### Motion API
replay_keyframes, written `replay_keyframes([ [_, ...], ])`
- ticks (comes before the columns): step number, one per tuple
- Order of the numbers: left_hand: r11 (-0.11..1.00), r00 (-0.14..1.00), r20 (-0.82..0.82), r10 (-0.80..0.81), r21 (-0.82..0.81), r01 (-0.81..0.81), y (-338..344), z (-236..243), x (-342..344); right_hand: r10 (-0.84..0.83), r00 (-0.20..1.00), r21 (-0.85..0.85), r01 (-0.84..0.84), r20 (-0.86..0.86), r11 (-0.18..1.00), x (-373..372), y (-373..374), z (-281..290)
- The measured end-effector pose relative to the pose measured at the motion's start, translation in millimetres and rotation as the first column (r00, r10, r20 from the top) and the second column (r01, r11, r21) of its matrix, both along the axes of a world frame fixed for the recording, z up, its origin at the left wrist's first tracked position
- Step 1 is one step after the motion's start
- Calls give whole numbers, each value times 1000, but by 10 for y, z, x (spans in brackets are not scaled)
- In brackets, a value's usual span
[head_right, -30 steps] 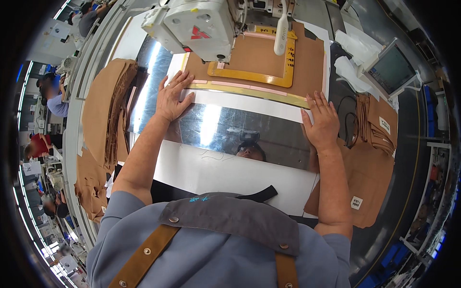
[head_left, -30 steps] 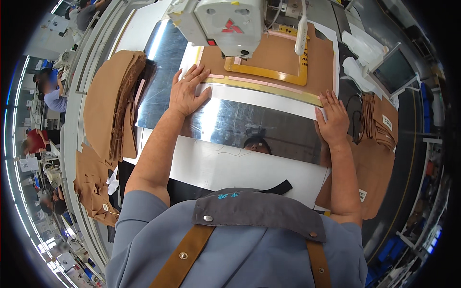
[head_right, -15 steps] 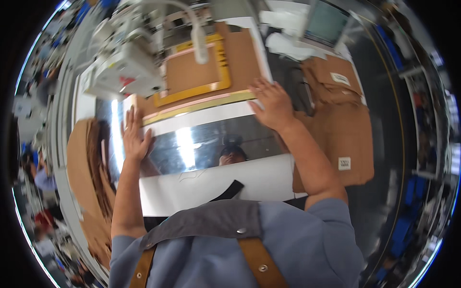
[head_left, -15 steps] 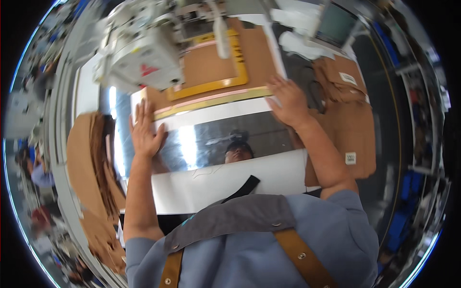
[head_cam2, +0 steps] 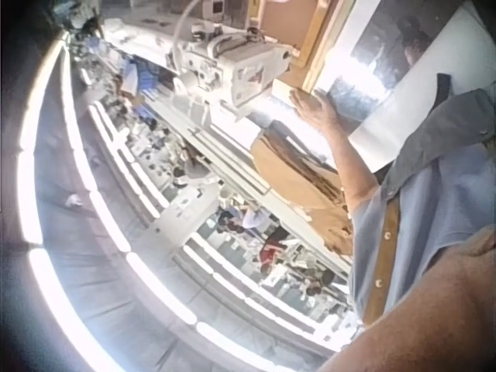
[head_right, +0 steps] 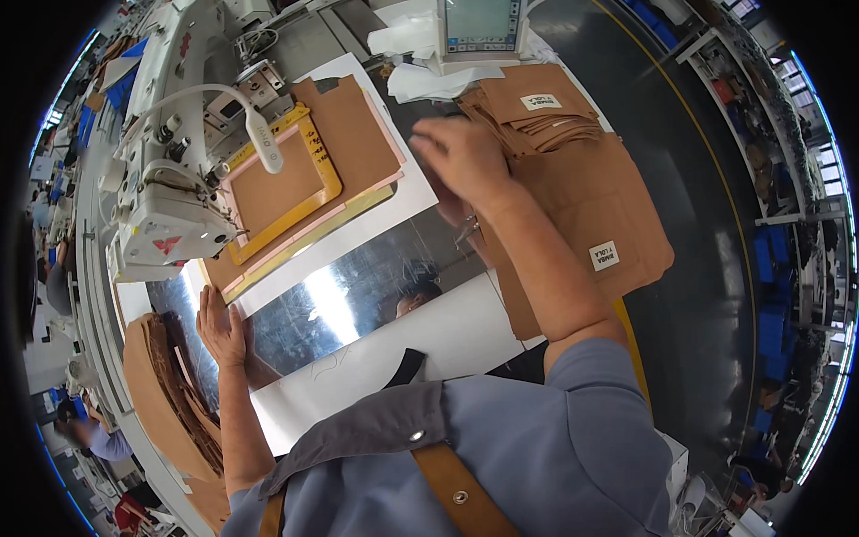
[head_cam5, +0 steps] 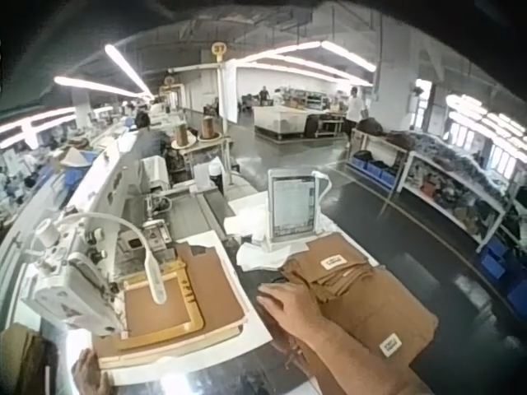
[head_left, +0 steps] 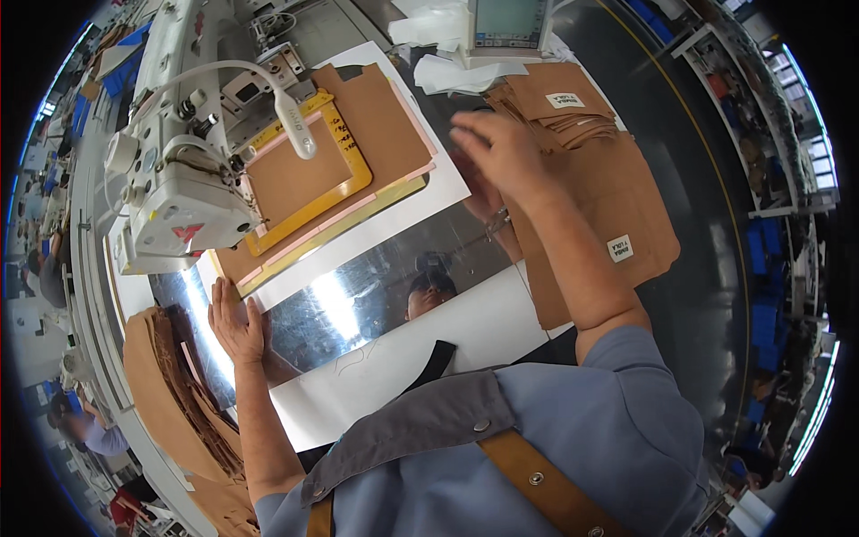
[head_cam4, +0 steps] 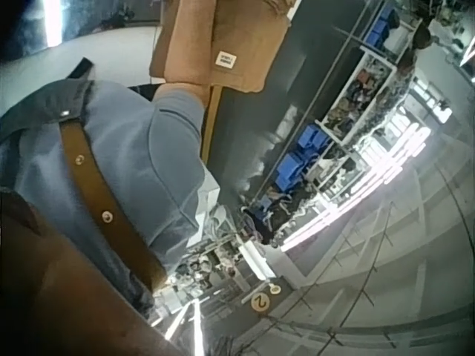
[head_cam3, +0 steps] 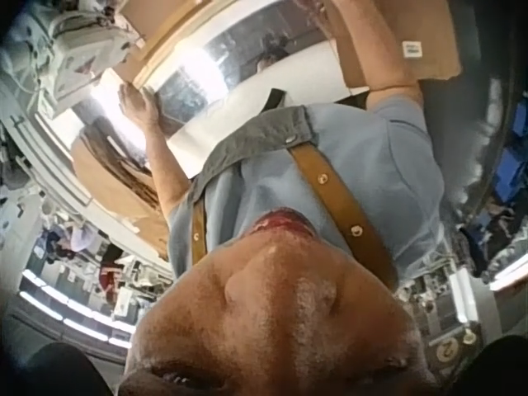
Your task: The recorder uses an industrial sewing machine to attach pockets to leather fabric panels.
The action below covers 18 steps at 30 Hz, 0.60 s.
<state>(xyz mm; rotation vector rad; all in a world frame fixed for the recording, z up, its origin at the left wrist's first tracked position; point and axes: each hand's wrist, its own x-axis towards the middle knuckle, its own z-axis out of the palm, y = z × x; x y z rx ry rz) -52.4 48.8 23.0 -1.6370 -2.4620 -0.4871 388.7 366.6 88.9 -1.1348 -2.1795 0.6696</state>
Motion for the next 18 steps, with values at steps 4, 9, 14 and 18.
replay_keyframes([
  [4,1000,1000,19,-19,25,19,10,-9,-11,-287,948,403,212,136,890,605,417,128],
  [9,999,999,25,-26,28,25,24,1,0,-368,873,515,166,319,841,883,523,-66],
  [14,999,999,37,-26,31,25,22,18,7,-455,835,462,287,308,839,862,554,-120],
  [18,999,999,19,-33,29,33,39,42,33,-486,803,539,255,344,803,914,549,33],
])
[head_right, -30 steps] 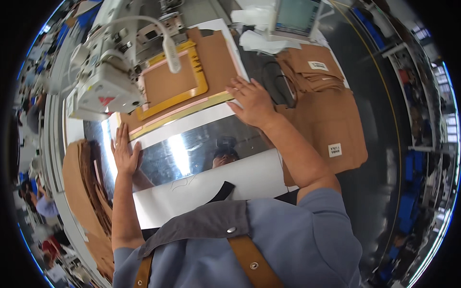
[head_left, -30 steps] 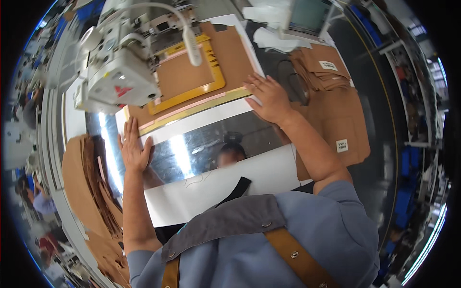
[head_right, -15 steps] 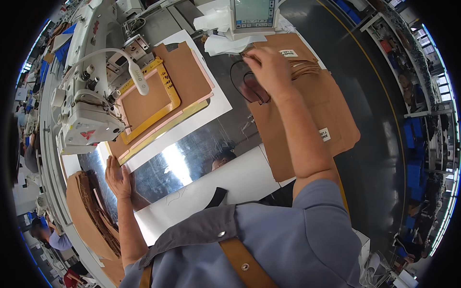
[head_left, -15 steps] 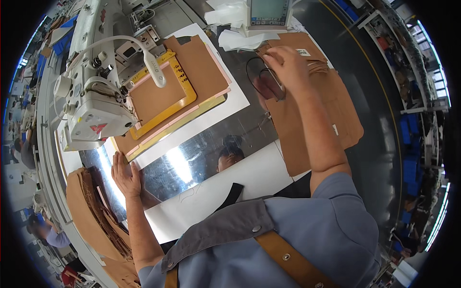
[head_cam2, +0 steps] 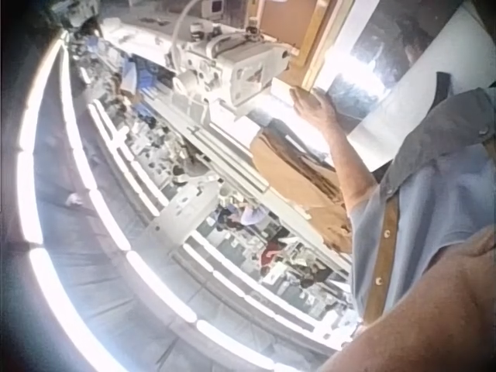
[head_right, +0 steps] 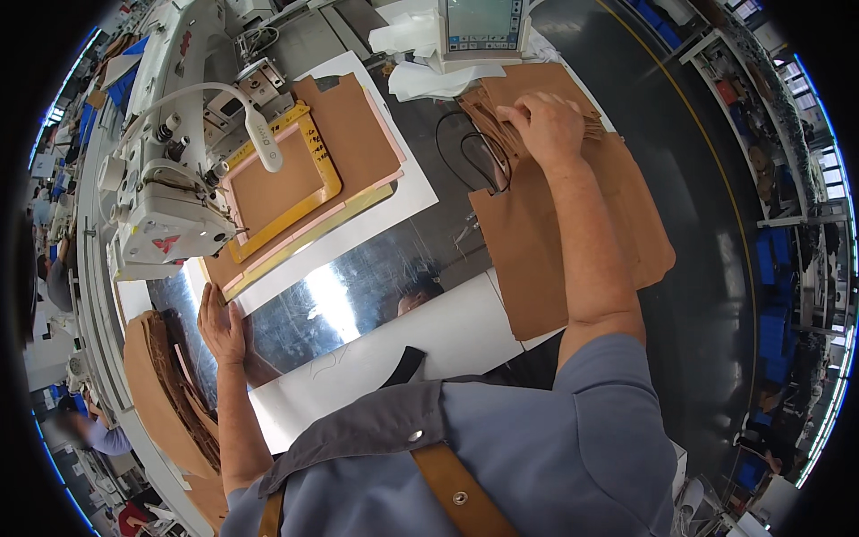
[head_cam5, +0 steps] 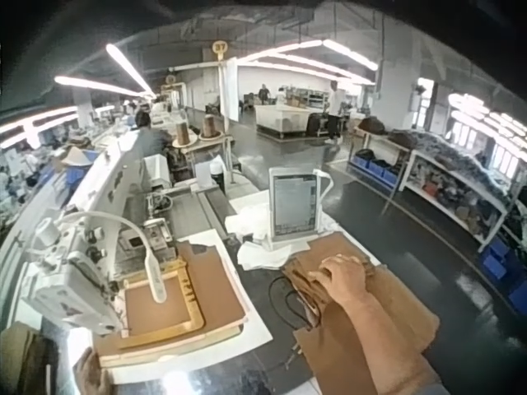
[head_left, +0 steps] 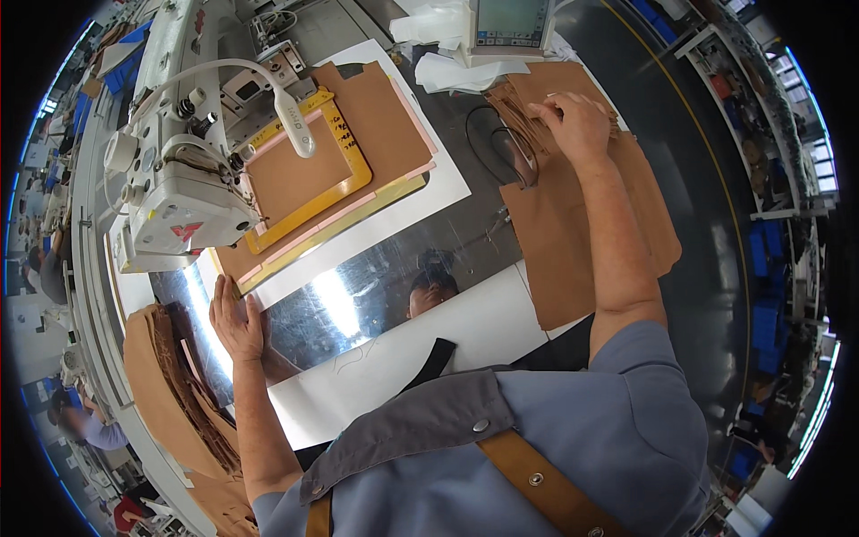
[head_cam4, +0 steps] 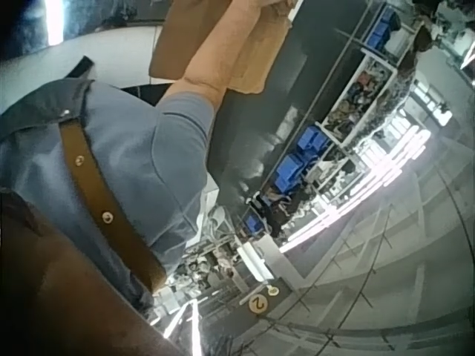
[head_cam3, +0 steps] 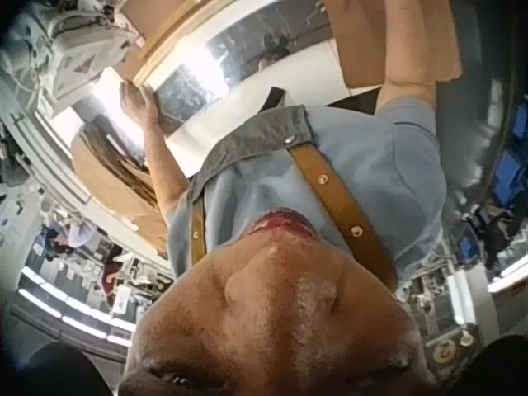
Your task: The recorder uses an industrial sewing machine to attach pockets to leather fabric panels.
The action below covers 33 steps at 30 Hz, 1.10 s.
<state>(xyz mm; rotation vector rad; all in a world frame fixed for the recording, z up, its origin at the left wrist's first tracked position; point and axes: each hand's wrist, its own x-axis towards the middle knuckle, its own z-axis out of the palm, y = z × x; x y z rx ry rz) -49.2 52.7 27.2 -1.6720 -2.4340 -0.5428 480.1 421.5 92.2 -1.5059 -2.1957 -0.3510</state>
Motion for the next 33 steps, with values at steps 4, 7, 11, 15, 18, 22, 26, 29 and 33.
replay_keyframes([
  [4,1000,1000,-12,4,-13,-4,-17,19,-6,132,991,78,-133,12,988,-46,-33,-75],
  [7,1000,1000,-10,-8,-7,8,-6,9,8,132,990,84,-127,-58,988,13,60,-140],
  [11,1000,1000,-22,-8,-18,8,5,-5,20,-92,957,14,100,-274,995,246,159,15],
  [15,997,978,-203,43,-55,-55,14,131,154,-249,854,40,299,-456,953,556,142,469],
  [18,996,999,-23,30,81,-28,110,185,370,-43,851,176,156,-523,972,375,-95,826],
  [22,984,585,806,-94,165,-69,501,516,1230,457,868,338,-378,-197,862,-477,-702,920],
  [26,997,62,996,-72,74,-33,914,877,1872,771,620,165,-753,-148,637,-1317,-1431,393],
  [29,998,7,1000,19,-19,-65,885,466,1795,789,442,-104,-890,-427,443,-1696,-1848,-36],
  [33,993,9,998,61,-59,-105,711,236,1654,672,537,-175,-829,-510,531,-1878,-1657,-184],
])
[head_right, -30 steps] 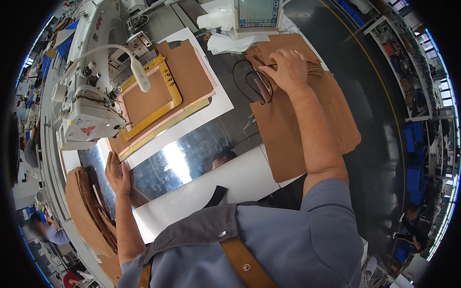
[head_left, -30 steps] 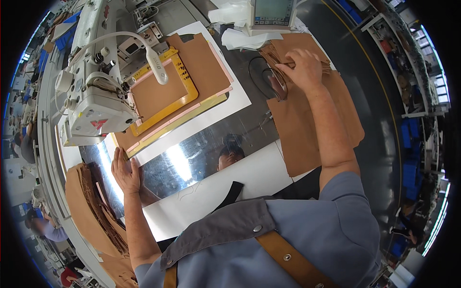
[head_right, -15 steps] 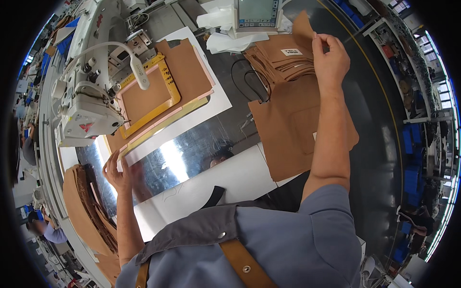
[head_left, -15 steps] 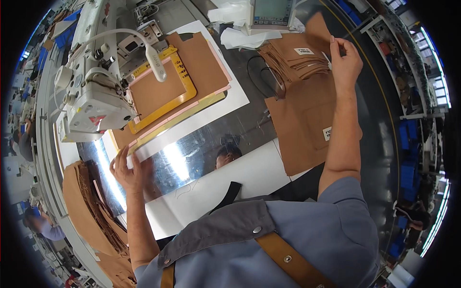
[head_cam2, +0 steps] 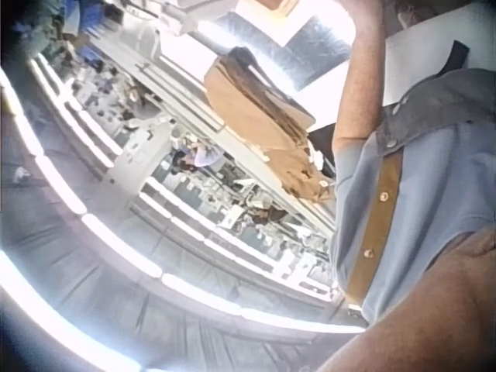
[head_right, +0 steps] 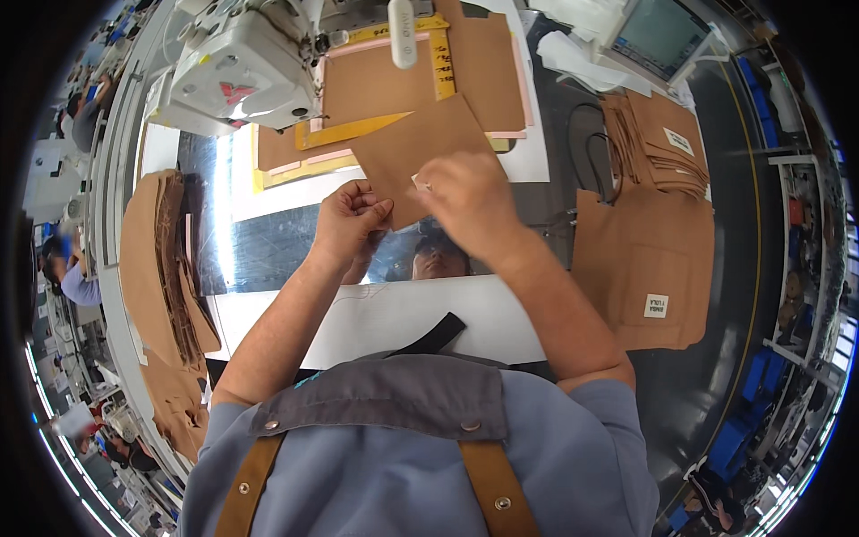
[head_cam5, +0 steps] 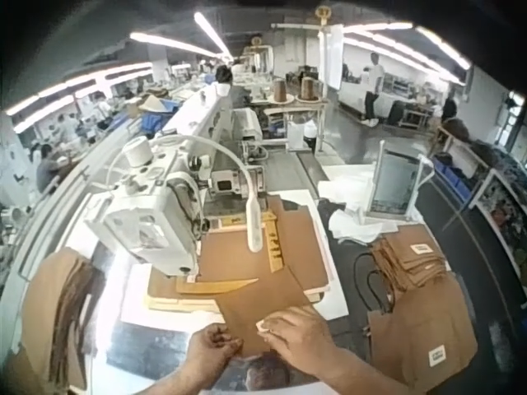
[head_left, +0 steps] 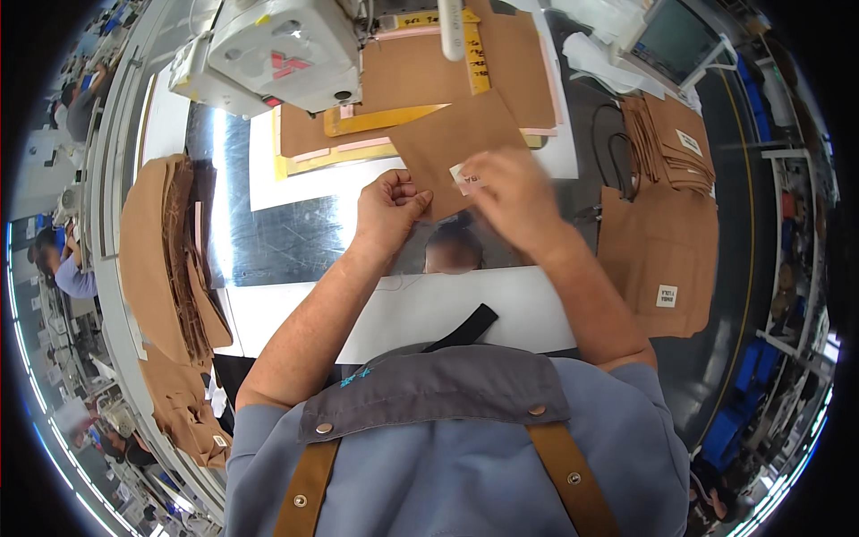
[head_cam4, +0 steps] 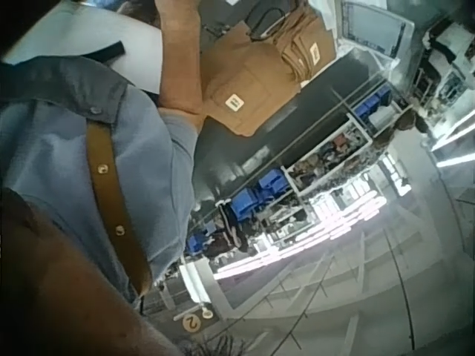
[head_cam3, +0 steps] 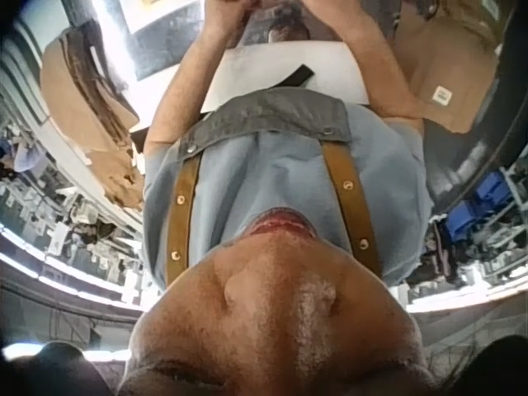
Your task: The recorder uses an industrial sewing machine to attach pockets to leather fabric panels.
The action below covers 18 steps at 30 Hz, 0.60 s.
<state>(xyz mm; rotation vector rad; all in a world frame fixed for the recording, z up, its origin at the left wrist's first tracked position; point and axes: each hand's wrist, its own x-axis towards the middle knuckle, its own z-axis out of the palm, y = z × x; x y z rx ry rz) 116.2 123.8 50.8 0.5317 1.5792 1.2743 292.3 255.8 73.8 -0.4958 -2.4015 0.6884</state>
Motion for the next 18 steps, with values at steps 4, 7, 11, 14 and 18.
replay_keyframes([
  [4,988,989,32,144,-62,-142,47,41,-8,-25,999,132,21,28,991,-252,411,-95],
  [7,997,997,-12,75,-6,-75,41,-58,-68,15,1000,219,-16,3,976,-576,500,-155],
  [11,1000,987,-157,-17,-23,14,9,-67,-134,117,986,195,-138,116,971,-919,519,-160],
  [14,999,970,-242,-39,-21,35,-16,-118,-189,202,973,-105,-190,114,976,-1045,646,-126],
  [18,990,947,-289,138,29,-136,49,72,-192,246,968,-536,-231,-44,812,-1073,743,-228],
])
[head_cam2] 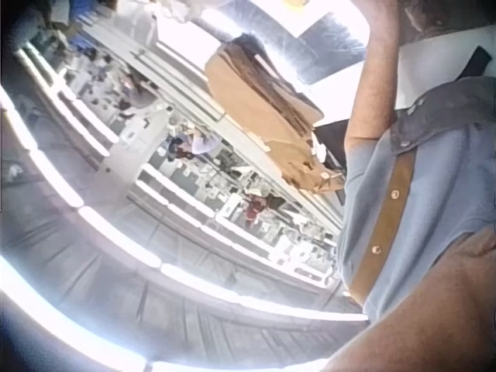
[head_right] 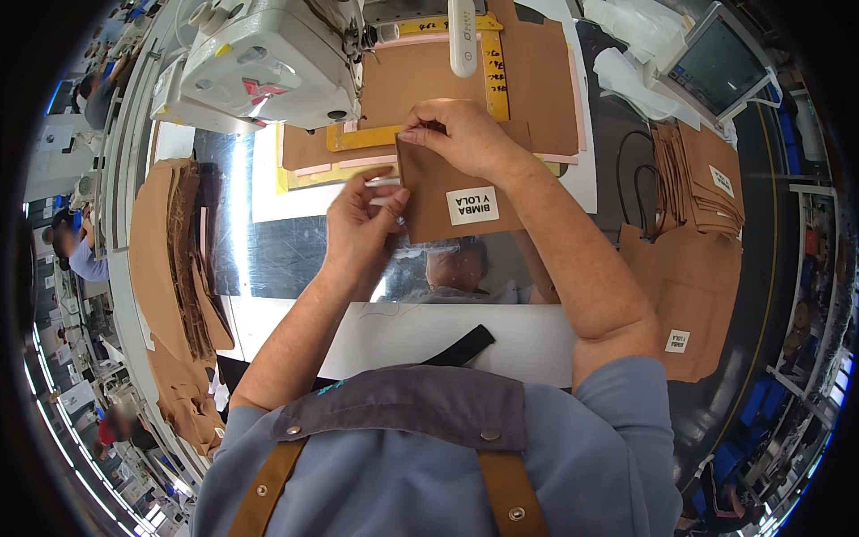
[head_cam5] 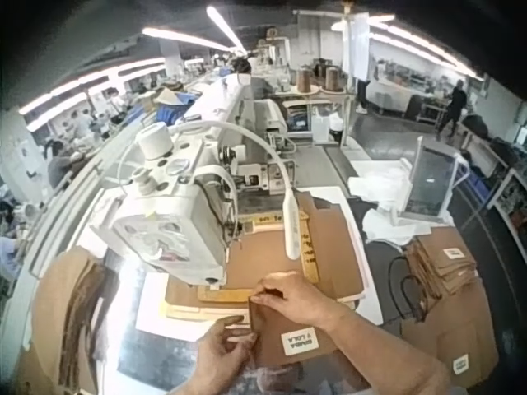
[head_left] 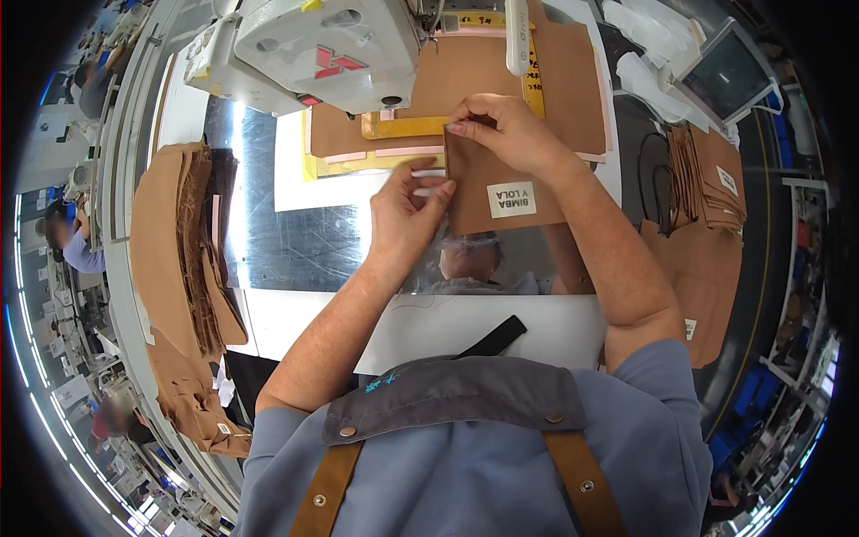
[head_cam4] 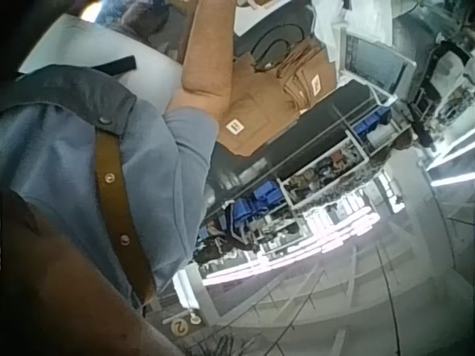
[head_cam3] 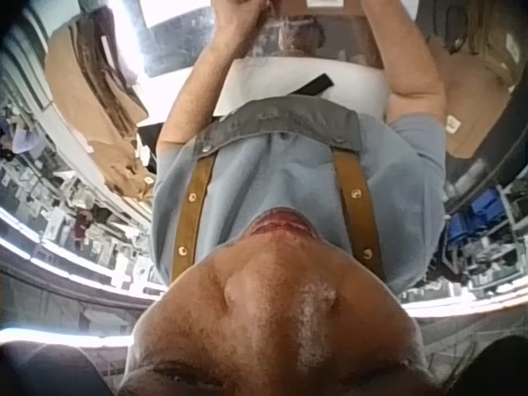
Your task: The recorder uses an industrial sewing machine to attach pockets to leather fabric panels.
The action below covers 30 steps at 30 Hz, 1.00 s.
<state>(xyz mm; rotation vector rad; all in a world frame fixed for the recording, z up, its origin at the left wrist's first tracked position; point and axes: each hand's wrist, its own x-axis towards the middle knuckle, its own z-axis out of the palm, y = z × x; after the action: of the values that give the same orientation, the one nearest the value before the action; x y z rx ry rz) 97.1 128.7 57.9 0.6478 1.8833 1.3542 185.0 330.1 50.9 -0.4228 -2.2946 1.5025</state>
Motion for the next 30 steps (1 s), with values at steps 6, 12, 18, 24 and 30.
replay_keyframes([
  [6,988,983,-170,67,148,-42,284,29,-296,73,997,7,-74,35,997,6,-16,68],
  [12,996,992,-113,52,82,-43,425,-41,-390,59,991,-28,-56,122,998,16,21,109],
  [18,991,992,90,87,98,-96,504,-110,-498,18,997,194,-33,80,981,-124,106,88],
  [24,992,991,80,108,59,-113,456,-21,-510,-56,998,370,54,-4,928,-448,336,-128],
  [30,1000,990,139,25,-4,-25,281,45,-445,-159,977,476,73,144,877,-773,602,-74],
])
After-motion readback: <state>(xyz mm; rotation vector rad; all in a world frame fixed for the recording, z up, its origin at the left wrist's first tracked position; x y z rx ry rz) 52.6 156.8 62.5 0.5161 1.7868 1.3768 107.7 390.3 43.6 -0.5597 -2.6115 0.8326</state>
